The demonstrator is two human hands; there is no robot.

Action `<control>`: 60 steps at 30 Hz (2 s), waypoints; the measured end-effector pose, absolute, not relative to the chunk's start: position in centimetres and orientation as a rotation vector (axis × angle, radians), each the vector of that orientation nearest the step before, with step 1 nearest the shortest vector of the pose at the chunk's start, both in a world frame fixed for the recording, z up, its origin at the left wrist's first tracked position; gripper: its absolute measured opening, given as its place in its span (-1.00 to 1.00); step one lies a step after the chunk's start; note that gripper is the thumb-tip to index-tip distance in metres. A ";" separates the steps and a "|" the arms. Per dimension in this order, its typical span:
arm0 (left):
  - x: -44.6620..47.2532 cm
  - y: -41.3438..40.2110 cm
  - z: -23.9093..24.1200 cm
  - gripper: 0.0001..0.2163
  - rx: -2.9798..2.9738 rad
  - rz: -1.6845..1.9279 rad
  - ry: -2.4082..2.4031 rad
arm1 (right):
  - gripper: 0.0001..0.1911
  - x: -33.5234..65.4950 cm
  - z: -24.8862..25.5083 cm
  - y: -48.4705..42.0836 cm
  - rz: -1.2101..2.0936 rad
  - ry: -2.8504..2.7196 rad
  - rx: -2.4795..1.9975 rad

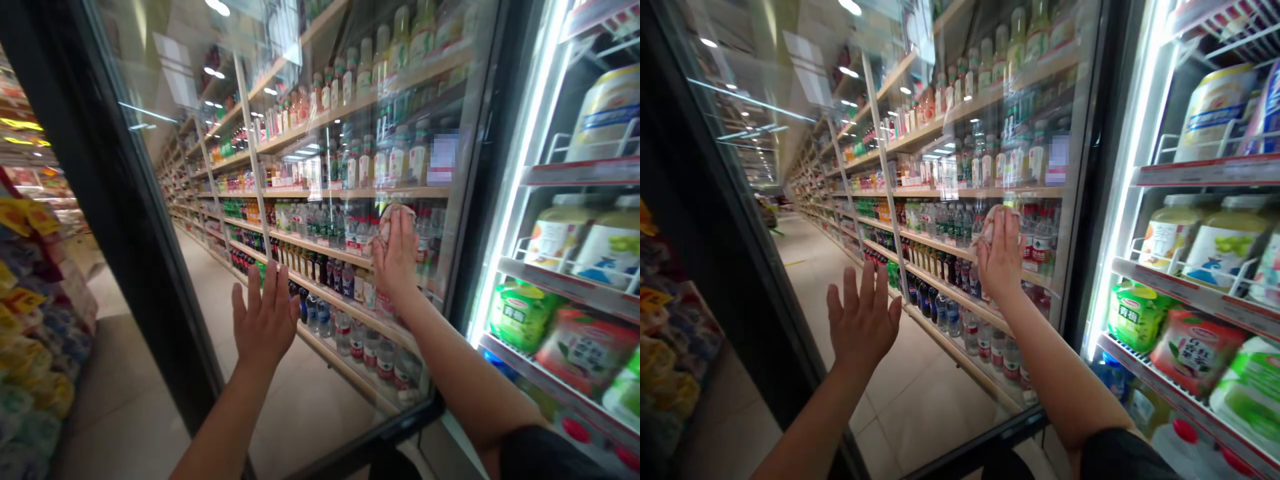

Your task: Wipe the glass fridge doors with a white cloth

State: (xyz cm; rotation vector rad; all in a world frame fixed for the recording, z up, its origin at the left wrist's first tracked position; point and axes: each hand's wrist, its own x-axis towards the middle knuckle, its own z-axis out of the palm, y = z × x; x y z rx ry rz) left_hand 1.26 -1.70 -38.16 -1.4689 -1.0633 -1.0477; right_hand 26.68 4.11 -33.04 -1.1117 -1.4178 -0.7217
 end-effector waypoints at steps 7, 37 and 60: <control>1.4 -1.9 -38.1 -0.31 -1.476 -1.057 -1.068 | -0.28 28.7 -37.4 4.5 -0.693 -1.395 -1.115; 1.5 -1.9 -38.2 -0.31 -1.524 -1.100 -1.085 | -0.31 34.6 -47.8 5.7 -0.686 -1.310 -1.167; 1.6 -2.0 -38.1 -0.30 -1.461 -1.030 -1.066 | -0.25 25.8 -47.6 2.9 -0.921 -1.648 -0.906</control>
